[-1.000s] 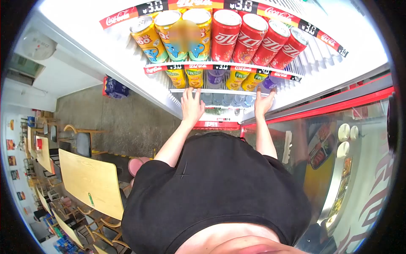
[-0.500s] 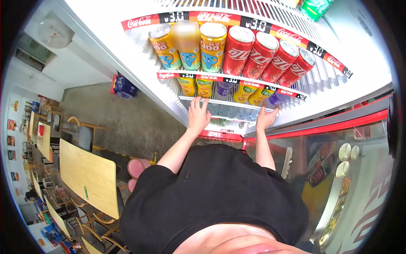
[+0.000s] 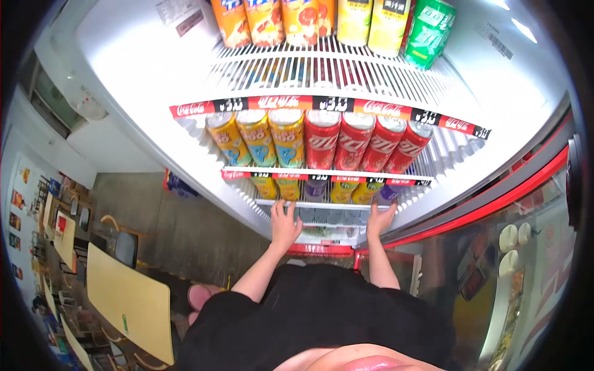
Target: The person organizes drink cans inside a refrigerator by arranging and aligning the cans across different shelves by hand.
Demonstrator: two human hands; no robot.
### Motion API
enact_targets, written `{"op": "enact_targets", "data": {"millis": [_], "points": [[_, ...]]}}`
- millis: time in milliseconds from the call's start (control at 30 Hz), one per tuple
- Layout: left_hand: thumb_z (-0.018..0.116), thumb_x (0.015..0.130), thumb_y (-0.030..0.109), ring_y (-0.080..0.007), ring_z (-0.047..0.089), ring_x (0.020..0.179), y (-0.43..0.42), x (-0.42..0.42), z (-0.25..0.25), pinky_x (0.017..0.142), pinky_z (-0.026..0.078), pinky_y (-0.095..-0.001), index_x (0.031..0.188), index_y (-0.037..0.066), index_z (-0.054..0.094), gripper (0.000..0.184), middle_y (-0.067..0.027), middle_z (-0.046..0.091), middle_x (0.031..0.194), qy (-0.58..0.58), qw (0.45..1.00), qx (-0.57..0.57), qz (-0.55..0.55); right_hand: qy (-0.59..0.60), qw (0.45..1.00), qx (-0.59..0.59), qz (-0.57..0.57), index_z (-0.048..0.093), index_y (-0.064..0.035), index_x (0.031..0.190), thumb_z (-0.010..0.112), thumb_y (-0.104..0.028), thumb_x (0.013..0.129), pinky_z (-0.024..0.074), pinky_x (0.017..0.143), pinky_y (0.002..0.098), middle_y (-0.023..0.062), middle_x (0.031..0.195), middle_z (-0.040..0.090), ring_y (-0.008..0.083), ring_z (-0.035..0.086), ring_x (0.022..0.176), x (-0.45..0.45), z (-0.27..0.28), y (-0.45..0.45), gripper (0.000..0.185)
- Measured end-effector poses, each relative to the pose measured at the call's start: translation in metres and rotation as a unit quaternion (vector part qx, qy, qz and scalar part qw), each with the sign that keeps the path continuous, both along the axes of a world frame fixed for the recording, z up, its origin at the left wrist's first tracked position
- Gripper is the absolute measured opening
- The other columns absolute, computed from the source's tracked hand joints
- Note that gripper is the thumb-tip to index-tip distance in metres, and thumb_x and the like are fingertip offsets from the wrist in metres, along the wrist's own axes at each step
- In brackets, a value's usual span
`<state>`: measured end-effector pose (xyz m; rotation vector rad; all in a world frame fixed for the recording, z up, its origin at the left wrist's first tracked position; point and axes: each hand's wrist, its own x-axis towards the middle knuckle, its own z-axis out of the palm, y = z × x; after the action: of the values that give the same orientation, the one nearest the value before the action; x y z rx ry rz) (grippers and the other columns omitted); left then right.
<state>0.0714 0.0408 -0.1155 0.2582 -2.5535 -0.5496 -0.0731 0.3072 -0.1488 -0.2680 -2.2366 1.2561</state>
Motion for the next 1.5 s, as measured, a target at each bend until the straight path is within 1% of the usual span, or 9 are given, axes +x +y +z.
{"op": "enact_targets", "data": {"millis": [300,500,600,700,800,933,1100,1300,1500], "points": [[0.072,0.076,0.014,-0.045,0.039,0.127,-0.006,0.002,-0.002,0.107,0.039,-0.054,0.131,0.002,0.056,0.058,-0.0244,0.044,0.132,-0.01,1.0,-0.011,-0.025,-0.014,1.0,-0.003,-0.017,0.044,0.0017,0.143,0.08,-0.024,0.083,0.0414,0.104,0.047,0.0295,0.135,0.056,0.0468,0.052,0.126,0.002,-0.001,-0.002,0.074],[0.071,0.078,0.015,-0.0445,0.039,0.128,-0.02,0.005,0.005,0.107,0.04,-0.0544,0.134,0.004,0.055,0.06,-0.0232,0.043,0.133,-0.048,0.996,-0.04,-0.066,0.004,1.0,-0.019,-0.014,0.043,0.0026,0.143,0.08,-0.027,0.084,0.0423,0.103,0.0464,0.0276,0.138,0.055,0.0468,0.052,0.128,0.011,-0.002,-0.004,0.076],[0.071,0.078,0.015,-0.0442,0.038,0.13,-0.027,0.007,0.006,0.107,0.039,-0.0545,0.135,0.005,0.055,0.06,-0.0228,0.043,0.134,-0.055,0.994,-0.031,-0.088,0.081,0.994,0.066,-0.039,0.042,0.004,0.144,0.078,-0.02,0.088,0.049,0.087,0.0356,0.0199,0.138,0.057,0.0332,0.064,0.106,0.024,-0.012,-0.006,0.071],[0.071,0.078,0.016,-0.044,0.038,0.131,-0.029,0.008,0.006,0.107,0.039,-0.0546,0.136,0.005,0.055,0.062,-0.0224,0.043,0.135,-0.064,0.993,-0.037,-0.091,-0.004,0.995,-0.099,0.0,0.044,0.0031,0.142,0.075,-0.016,0.092,0.0485,0.074,0.0268,0.0151,0.134,0.058,0.0178,0.062,0.085,0.063,0.015,-0.013,0.062],[0.073,0.076,0.016,-0.0451,0.038,0.129,-0.028,0.009,0.006,0.107,0.039,-0.0552,0.135,0.004,0.054,0.063,-0.0239,0.042,0.133,-0.045,0.994,-0.026,-0.096,0.026,0.988,-0.147,0.041,0.048,0.0025,0.136,0.073,-0.012,0.094,0.0462,0.068,0.0218,0.0121,0.126,0.059,0.0088,0.055,0.075,0.085,0.005,-0.014,0.052],[0.074,0.078,0.019,-0.043,0.038,0.131,-0.029,0.011,0.008,0.108,0.038,-0.0534,0.139,0.004,0.052,0.066,-0.0219,0.042,0.137,-0.056,0.994,-0.027,-0.095,0.06,0.987,-0.136,0.058,0.055,0.0027,0.122,0.07,-0.008,0.094,0.0477,0.072,0.024,0.0102,0.111,0.062,0.0106,0.057,0.078,0.105,0.02,-0.02,0.034],[0.076,0.078,0.02,-0.0436,0.039,0.13,-0.024,0.013,0.02,0.106,0.038,-0.054,0.136,-0.001,0.049,0.068,-0.0227,0.042,0.137,-0.064,0.993,0.026,-0.098,0.16,0.985,-0.007,0.066,0.06,0.0028,0.107,0.066,-0.002,0.093,0.049,0.081,0.0294,0.0114,0.099,0.063,0.0159,0.06,0.087,0.108,0.107,-0.023,0.016],[0.075,0.08,0.017,-0.0401,0.051,0.118,-0.011,0.001,0.074,0.1,0.043,-0.0487,0.132,-0.003,0.051,0.06,-0.0213,0.054,0.123,0.025,0.951,0.064,-0.301,0.31,0.949,0.013,0.06,0.061,0.0014,0.105,0.064,0.0,0.088,0.0499,0.091,0.0371,0.0158,0.106,0.065,0.0282,0.064,0.098,0.08,0.209,-0.016,0.017],[0.077,0.081,0.013,-0.0358,0.059,0.108,0.006,-0.015,0.191,0.094,0.048,-0.0436,0.126,-0.001,0.056,0.051,-0.0174,0.061,0.114,0.087,0.89,0.05,-0.444,0.365,0.924,0.079,0.084,0.058,0.0029,0.118,0.069,-0.01,0.087,0.0453,0.101,0.0419,0.0207,0.12,0.061,0.0345,0.059,0.113,0.039,0.281,-0.021,0.035]]}}
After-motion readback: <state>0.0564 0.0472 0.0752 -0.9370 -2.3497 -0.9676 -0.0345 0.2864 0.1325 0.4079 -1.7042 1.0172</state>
